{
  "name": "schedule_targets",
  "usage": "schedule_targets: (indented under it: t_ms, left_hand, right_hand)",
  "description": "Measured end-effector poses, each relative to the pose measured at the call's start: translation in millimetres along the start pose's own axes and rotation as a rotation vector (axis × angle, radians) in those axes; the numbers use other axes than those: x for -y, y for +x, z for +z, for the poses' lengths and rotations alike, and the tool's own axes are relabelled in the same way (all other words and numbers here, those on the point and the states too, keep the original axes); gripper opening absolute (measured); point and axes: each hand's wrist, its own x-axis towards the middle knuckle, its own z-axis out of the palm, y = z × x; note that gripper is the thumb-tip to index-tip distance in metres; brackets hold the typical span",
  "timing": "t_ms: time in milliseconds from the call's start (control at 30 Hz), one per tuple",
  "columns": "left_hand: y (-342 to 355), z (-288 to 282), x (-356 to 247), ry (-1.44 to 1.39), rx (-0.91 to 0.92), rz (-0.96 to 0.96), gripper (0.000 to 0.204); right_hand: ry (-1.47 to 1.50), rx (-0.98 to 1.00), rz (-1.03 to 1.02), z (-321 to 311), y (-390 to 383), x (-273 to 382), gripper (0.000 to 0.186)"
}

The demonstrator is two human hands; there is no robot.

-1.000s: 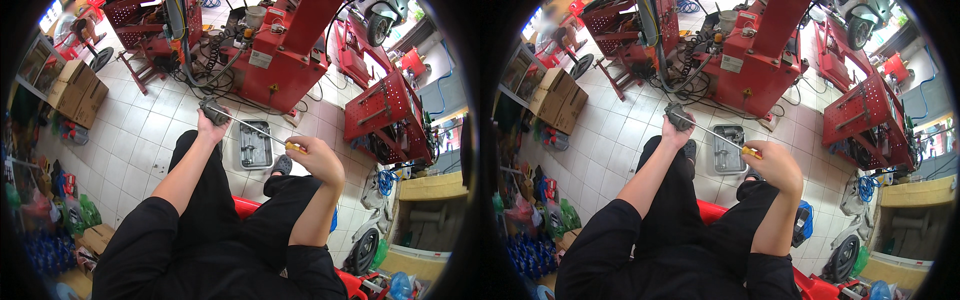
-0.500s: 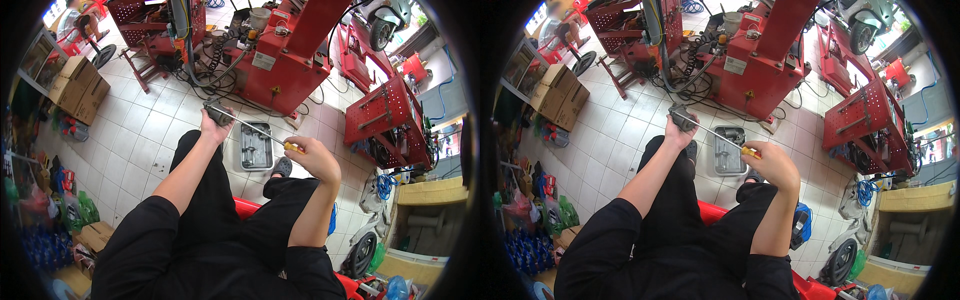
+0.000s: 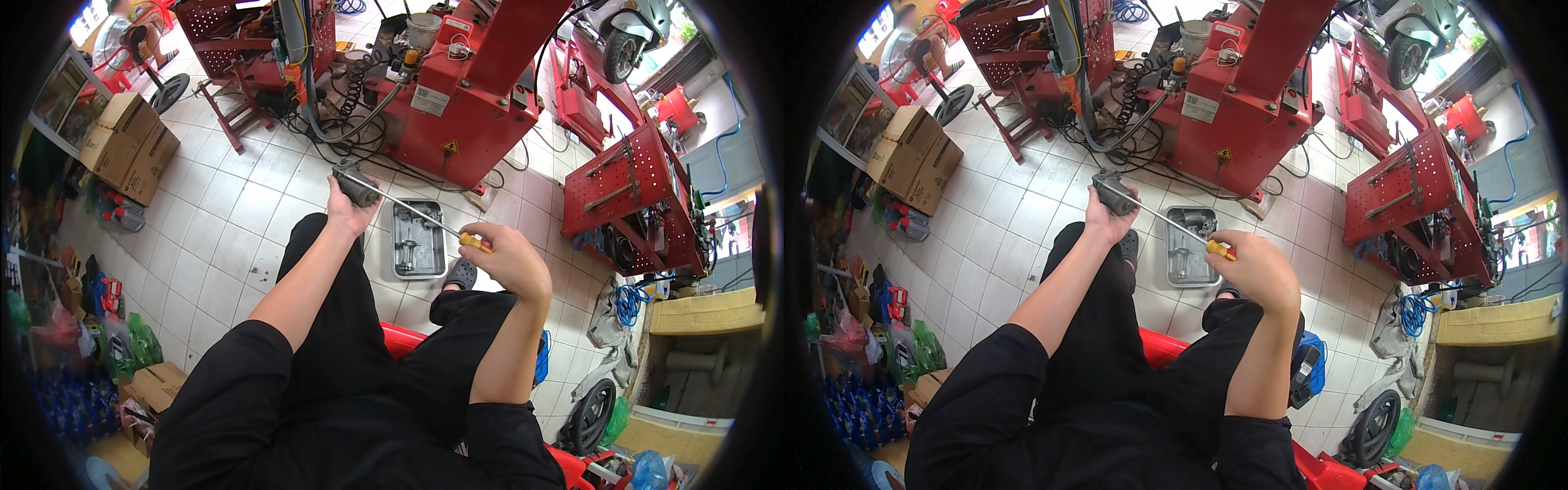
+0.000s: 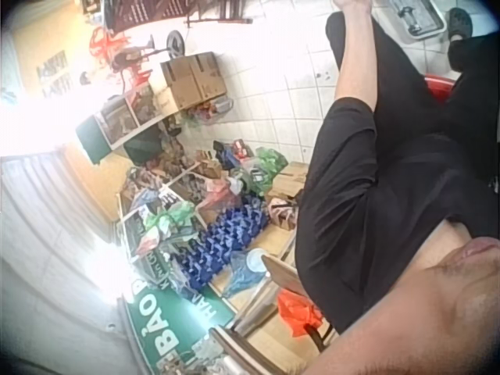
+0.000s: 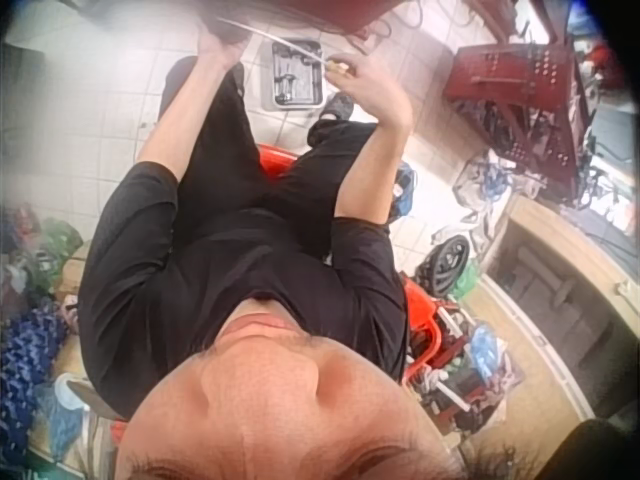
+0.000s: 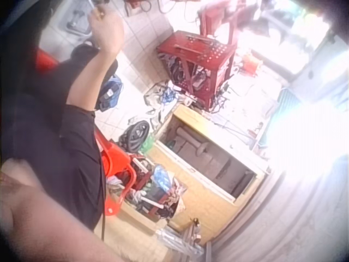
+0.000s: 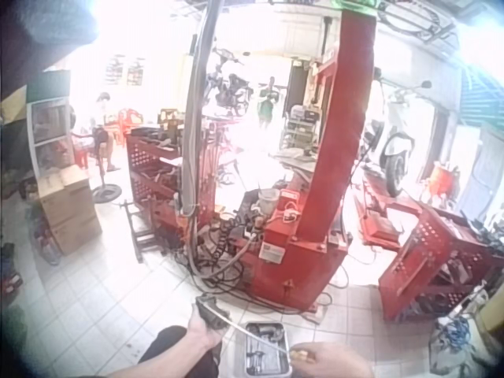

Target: The person sits on a low stool in a workshop and uses a screwdriver to disassemble and manipulate small mechanical parts, including a cylindrical metal component and a metal tray. They repeatedly insert the screwdriver into the parts, rotate them, and place them into the tray.

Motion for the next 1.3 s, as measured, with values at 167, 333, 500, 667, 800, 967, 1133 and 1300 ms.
schedule_targets:
  t_ms: [167,333,500,667,800,967,1133,1300]
  left_hand:
    - [2,-1,0,0.023,-0.052,0.058,0.058]
    - [7,-6,-1,0.039,-0.065,0.124,0.052]
    - [4,-6,-1,0.110,-0.106,0.192,0.051]
    - [10,-12,-4,0.156,-0.112,0.232,0.050]
    - [11,-13,-1,0.176,-0.112,0.234,0.049]
    - [16,-16,1,0.192,-0.108,0.231,0.049]
    - [16,-17,-1,0.206,-0.133,0.238,0.048]
    - [11,-9,2,0.132,-0.161,0.248,0.042]
  right_hand:
    - [-0.087,-0.010,0.023,3,1,-3,0.034]
    - [-0.187,0.070,0.082,26,23,-18,0.037]
    - [-0.080,0.066,0.038,55,50,-31,0.032]
    - [0.179,0.098,0.006,70,65,-38,0.027]
    - [0.245,0.086,-0.022,81,75,-59,0.026]
    - [0.168,0.073,-0.093,83,79,-68,0.027]
    - [0.214,0.073,-0.022,75,70,-45,0.030]
    - [0.232,0.081,0.006,85,77,-56,0.030]
